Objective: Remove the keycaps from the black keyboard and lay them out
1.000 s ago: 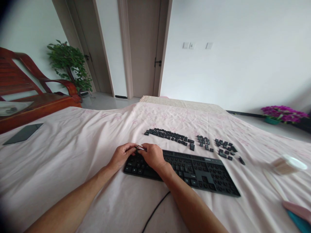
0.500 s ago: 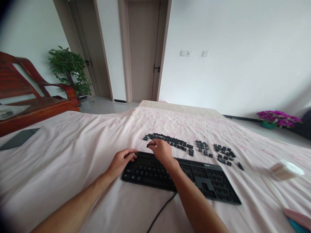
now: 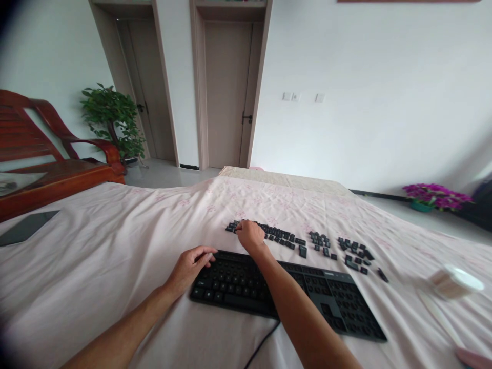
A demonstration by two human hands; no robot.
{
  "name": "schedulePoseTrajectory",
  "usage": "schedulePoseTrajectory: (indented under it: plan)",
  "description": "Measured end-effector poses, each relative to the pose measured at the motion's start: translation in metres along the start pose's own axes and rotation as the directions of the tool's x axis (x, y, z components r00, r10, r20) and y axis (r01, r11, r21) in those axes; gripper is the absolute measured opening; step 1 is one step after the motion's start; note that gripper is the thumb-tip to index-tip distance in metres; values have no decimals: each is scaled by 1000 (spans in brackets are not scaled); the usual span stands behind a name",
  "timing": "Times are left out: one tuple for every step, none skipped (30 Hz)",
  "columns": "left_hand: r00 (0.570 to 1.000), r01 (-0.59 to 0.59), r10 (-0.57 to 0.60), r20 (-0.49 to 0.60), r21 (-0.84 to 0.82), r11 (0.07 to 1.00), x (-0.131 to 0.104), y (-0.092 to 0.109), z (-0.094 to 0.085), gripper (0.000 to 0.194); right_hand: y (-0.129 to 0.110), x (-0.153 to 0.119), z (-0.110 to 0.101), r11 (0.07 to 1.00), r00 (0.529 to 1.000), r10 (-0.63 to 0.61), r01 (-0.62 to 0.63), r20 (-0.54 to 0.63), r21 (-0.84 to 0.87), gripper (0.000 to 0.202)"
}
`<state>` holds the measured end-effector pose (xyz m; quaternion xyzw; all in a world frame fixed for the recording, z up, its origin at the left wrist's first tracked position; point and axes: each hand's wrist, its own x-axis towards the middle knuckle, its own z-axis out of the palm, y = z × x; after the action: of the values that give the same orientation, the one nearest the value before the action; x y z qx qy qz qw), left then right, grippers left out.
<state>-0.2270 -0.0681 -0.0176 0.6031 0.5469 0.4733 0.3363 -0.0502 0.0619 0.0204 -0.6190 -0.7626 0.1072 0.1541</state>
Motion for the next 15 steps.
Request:
schedulePoseTrajectory:
  plan:
    - [1000, -1, 1, 0, 0, 1000, 0, 0, 0, 27, -1, 0, 1, 1000, 1000, 1, -1, 2, -3, 21]
    - [1000, -1, 1, -1, 0, 1000, 0, 0, 0, 27, -2, 1, 2, 1000, 1000, 3, -3, 3, -6, 21]
    - [1000, -2, 2, -2, 0, 1000, 0, 0, 0, 27, -2, 1, 3, 1000, 1000, 4, -4, 4, -6, 21]
    - [1000, -3, 3, -2, 0, 1000, 0, 0, 0, 27, -3, 1, 4, 1000, 1000, 4, -4, 4, -5, 20]
    - [1000, -4, 4, -3, 1, 1000, 0, 0, 0, 27, -3, 1, 4, 1000, 1000, 2, -2, 2, -2, 20]
    - [1000, -7, 7, -4, 1, 1000, 0, 0, 0, 27, -3, 0, 3, 1000, 1000, -1, 1, -2, 3, 19]
    - [1000, -9, 9, -5, 3, 1000, 0, 0, 0, 26, -2, 0, 2, 1000, 1000, -7, 7, -8, 10, 19]
    - [1000, -11, 11, -7, 5, 1000, 0, 0, 0, 26, -2, -1, 0, 1000, 1000, -13, 13, -15, 19, 20]
    - [1000, -13, 13, -7, 8, 1000, 0, 0, 0, 26, -2, -3, -2, 999, 1000, -20, 21, -23, 31, 22]
    - [1000, -14, 14, -7, 10, 1000, 0, 0, 0, 26, -3, -5, -6, 999, 999, -28, 30, -29, 45, 28]
    - [1000, -15, 15, -5, 12, 1000, 0, -1, 0, 26, -3, -8, -11, 997, 999, -37, 39, -31, 60, 34]
    - [1000, -17, 17, -2, 15, 1000, -1, -1, 0, 26, -4, -12, -16, 994, 998, -59, 61, -32, 90, 42]
    - [1000, -20, 20, 1, 18, 1000, -1, -1, 0, 26, -5, -17, -21, 984, 994, -106, 109, -32, 143, 48]
    - [1000, -22, 22, 5, 22, 1000, -1, -2, 0, 27, -6, -23, -26, 963, 984, -173, 177, -38, 206, 53]
    - [1000, -25, 25, 8, 28, 999, -2, -1, 1, 26, -7, -30, -31, 921, 965, -258, 263, -56, 286, 56]
